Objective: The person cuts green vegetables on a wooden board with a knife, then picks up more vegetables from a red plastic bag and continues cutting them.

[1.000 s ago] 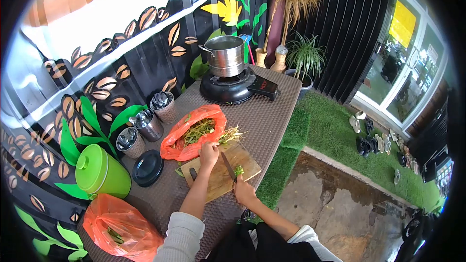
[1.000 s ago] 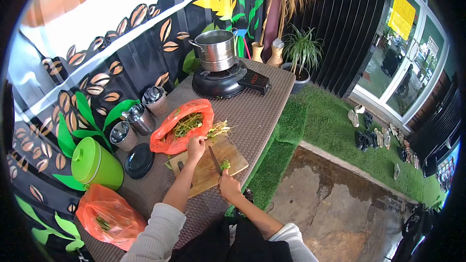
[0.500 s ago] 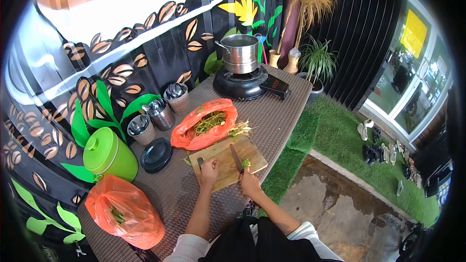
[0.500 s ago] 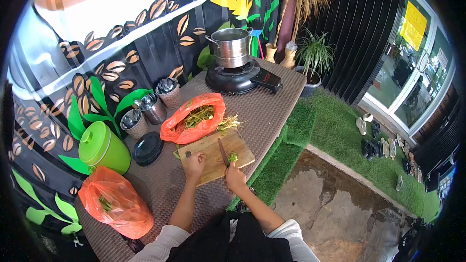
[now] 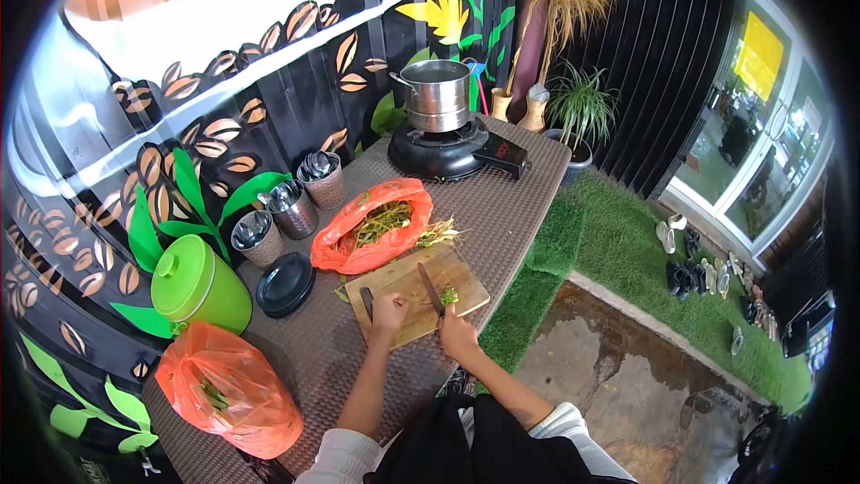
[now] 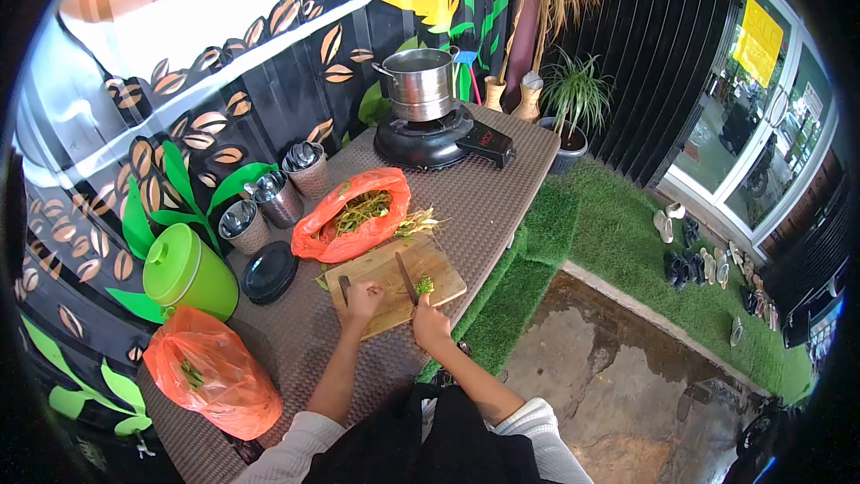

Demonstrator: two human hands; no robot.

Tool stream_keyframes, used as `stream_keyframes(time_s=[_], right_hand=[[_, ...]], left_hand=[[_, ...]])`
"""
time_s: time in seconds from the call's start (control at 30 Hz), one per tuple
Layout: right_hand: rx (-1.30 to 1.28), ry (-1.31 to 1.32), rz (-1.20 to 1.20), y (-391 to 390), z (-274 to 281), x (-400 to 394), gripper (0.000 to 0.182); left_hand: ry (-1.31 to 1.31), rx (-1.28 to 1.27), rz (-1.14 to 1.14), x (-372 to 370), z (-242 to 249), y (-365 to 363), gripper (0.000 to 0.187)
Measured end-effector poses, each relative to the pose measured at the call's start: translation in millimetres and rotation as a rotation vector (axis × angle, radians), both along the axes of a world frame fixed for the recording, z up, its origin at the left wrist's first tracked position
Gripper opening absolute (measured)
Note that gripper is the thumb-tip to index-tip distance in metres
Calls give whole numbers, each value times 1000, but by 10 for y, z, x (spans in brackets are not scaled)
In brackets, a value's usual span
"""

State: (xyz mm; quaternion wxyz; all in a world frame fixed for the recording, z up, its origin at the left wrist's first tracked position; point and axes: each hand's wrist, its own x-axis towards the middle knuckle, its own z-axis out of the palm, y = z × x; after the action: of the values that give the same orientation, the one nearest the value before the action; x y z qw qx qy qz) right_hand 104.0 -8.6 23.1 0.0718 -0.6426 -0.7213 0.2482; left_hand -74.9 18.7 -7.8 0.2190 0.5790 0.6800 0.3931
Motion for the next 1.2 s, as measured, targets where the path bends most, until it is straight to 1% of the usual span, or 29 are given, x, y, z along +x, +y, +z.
stream_keyframes(time_s=[0.1,0.2,0.27,0.33,0.43,0.5,0.57,0.63,0.67,0.73,0.8,0.97,1.03,1.1,1.13,1.2], right_hand=[[9,-22,22,9,5,10,34],[22,-28,49,29,-4,28,31],[21,-29,62,30,15,25,30],[46,-17,63,39,7,36,29],[58,-20,78,56,5,48,27],[62,-23,99,79,22,79,26],[66,-26,122,111,48,105,24],[8,-21,163,151,66,122,31],[6,-23,163,155,69,127,31],[26,-62,195,128,170,122,26],[38,-77,172,85,100,82,26],[94,-67,88,7,-8,-54,25],[159,-82,137,93,19,-58,24],[145,-76,151,216,53,-35,21],[131,-72,168,243,56,-16,18],[135,-84,188,217,66,35,19]], left_hand=[[41,-6,-64,79,91,-158,14],[-30,12,-1,160,114,-223,15],[2,37,-8,185,106,-210,14],[32,63,-20,223,56,-175,14],[-23,135,-10,275,-89,-128,13],[84,172,-11,290,-166,-93,11],[65,160,-40,320,-220,-99,11],[46,149,-69,359,-192,-112,11],[61,155,-53,376,-184,-133,11],[74,159,-36,408,-144,-179,11],[166,231,-11,436,-106,-225,11],[159,200,28,462,-31,-285,11],[154,204,23,481,-34,-303,11],[148,273,39,489,-14,-307,11],[149,272,37,486,-2,-319,11],[135,237,16,487,5,-332,12]])
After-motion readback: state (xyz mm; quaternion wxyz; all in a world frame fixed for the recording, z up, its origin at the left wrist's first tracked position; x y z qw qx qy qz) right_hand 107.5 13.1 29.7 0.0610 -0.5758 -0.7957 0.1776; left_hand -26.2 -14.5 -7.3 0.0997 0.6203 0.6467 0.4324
